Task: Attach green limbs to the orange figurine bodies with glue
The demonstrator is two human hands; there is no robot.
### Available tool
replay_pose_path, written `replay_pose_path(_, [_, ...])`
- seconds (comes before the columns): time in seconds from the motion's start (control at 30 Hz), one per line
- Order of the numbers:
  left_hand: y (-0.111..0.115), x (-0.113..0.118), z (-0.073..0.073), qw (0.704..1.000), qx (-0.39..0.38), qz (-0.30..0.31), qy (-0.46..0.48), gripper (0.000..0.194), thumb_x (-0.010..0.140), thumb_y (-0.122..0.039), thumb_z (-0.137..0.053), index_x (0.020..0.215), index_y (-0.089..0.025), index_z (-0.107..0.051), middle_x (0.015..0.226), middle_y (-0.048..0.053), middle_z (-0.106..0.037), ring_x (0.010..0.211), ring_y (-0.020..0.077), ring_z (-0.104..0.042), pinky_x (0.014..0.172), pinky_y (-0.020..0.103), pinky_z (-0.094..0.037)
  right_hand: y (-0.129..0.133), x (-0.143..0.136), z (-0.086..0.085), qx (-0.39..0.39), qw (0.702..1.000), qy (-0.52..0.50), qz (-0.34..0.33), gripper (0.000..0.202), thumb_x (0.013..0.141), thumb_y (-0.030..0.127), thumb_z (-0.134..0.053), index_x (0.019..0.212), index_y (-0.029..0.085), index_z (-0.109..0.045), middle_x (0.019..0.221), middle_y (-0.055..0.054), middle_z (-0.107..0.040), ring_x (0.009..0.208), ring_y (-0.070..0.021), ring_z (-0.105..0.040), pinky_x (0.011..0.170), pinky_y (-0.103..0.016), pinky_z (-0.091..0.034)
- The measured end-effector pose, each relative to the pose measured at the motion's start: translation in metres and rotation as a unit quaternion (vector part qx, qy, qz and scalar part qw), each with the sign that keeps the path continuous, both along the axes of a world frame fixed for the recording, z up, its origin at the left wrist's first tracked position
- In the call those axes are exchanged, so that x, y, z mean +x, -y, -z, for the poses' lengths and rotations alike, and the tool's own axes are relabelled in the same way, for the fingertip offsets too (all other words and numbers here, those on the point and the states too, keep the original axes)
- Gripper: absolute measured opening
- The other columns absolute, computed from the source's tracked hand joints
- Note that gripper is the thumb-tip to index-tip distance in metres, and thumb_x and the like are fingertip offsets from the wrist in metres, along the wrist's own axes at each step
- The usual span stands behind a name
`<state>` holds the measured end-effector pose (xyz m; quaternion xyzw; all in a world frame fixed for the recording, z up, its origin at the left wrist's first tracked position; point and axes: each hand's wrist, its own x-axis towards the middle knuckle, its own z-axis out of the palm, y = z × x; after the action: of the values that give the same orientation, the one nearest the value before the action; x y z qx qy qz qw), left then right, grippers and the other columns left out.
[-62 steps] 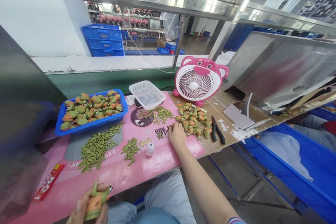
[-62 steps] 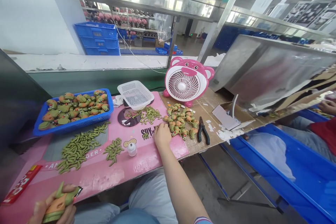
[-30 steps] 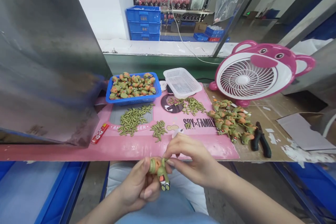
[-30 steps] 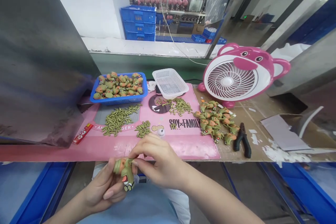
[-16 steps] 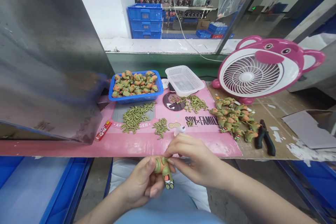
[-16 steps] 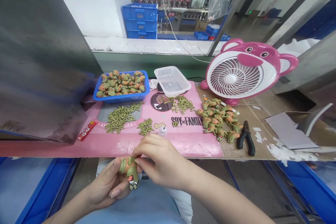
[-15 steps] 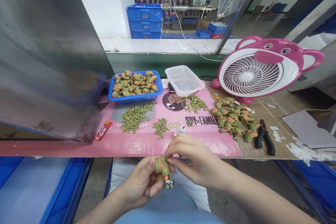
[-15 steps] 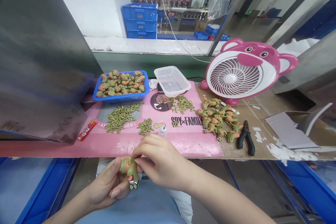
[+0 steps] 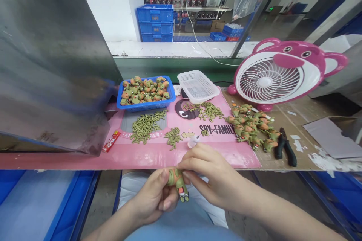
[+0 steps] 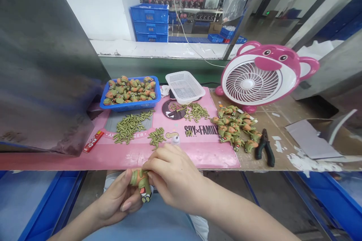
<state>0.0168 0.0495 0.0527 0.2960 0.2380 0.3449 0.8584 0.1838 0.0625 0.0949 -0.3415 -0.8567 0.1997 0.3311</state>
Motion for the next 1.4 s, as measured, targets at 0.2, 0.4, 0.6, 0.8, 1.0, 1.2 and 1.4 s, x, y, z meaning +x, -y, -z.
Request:
replay_pose_path(0.2, [-0.014,-0.006,-0.013,0.995,0.085,-0.010,0.047,0.041,0.070,-0.052,-0.062,0.089,-0.016,-0.066,0.045,-0.009,-0.037,0.034,0.0019,-0.019,0.035,0.015,-0.017,0.014,-0.003,0.013,-0.008,0.972,-0.191,0.138,0.016,0.087,0.033,-0.044,0.084,0.019,-0.051,0.071,-0.002,-0.049,0.066,-0.0148,-0.048,0.057,-0.026,-0.041])
replay_pose_path(0.4, [-0.019,-0.014,-0.016,0.991,0.118,0.055,0.021,0.038,0.069,-0.045,-0.066,0.099,-0.022,-0.064,0.055,-0.007,-0.039,0.039,0.0029,-0.022,0.037,0.016,-0.019,0.015,-0.024,0.028,-0.291,0.917,-0.272,0.007,0.045,0.085,0.056,-0.034,0.063,0.018,-0.045,0.055,0.003,-0.038,0.048,-0.0093,-0.038,0.045,-0.021,-0.033])
replay_pose_path(0.6, [-0.015,-0.021,-0.009,0.970,0.208,-0.005,-0.124,0.044,0.075,-0.045,-0.059,0.114,-0.026,-0.054,0.074,0.000,-0.050,0.059,0.0115,-0.041,0.052,0.021,-0.033,0.013,-0.024,0.033,-0.271,0.927,-0.251,0.060,0.040,0.087,0.051,-0.035,0.066,0.018,-0.044,0.057,0.002,-0.043,0.052,-0.0103,-0.042,0.049,-0.022,-0.034])
replay_pose_path(0.8, [-0.010,-0.019,0.002,0.907,0.306,-0.083,-0.276,0.039,0.082,-0.043,-0.049,0.114,-0.022,-0.051,0.084,0.004,-0.056,0.072,0.0195,-0.048,0.063,0.027,-0.037,0.017,-0.025,0.034,-0.142,0.970,-0.148,0.128,0.034,0.089,0.039,-0.034,0.060,0.020,-0.035,0.052,0.005,-0.034,0.044,-0.0080,-0.032,0.042,-0.020,-0.026])
replay_pose_path(1.0, [-0.006,-0.015,0.003,0.898,0.272,-0.157,-0.309,0.026,0.077,-0.037,-0.057,0.098,-0.021,-0.060,0.077,0.003,-0.058,0.075,0.0228,-0.051,0.064,0.028,-0.037,0.014,-0.025,0.034,-0.127,0.975,-0.132,0.126,0.038,0.090,0.046,-0.027,0.061,0.021,-0.028,0.053,0.005,-0.031,0.046,-0.0087,-0.032,0.044,-0.021,-0.025])
replay_pose_path(1.2, [0.001,-0.001,0.014,0.888,0.239,-0.197,-0.340,0.027,0.073,-0.044,-0.060,0.092,-0.024,-0.062,0.082,0.003,-0.063,0.081,0.0252,-0.053,0.073,0.030,-0.036,0.015,-0.013,0.043,-0.084,0.991,-0.039,0.099,0.051,0.088,0.056,-0.008,0.071,0.020,-0.041,0.060,0.000,-0.048,0.052,-0.0126,-0.043,0.049,-0.023,-0.033])
replay_pose_path(1.4, [-0.006,0.010,0.039,0.904,0.269,-0.109,-0.313,0.050,0.072,-0.049,-0.058,0.115,-0.024,-0.052,0.104,0.009,-0.062,0.078,0.0246,-0.055,0.072,0.033,-0.039,0.027,0.021,0.081,-0.045,0.977,0.017,0.208,0.057,0.088,0.057,-0.012,0.077,0.018,-0.052,0.061,-0.002,-0.058,0.052,-0.0130,-0.052,0.050,-0.023,-0.039])
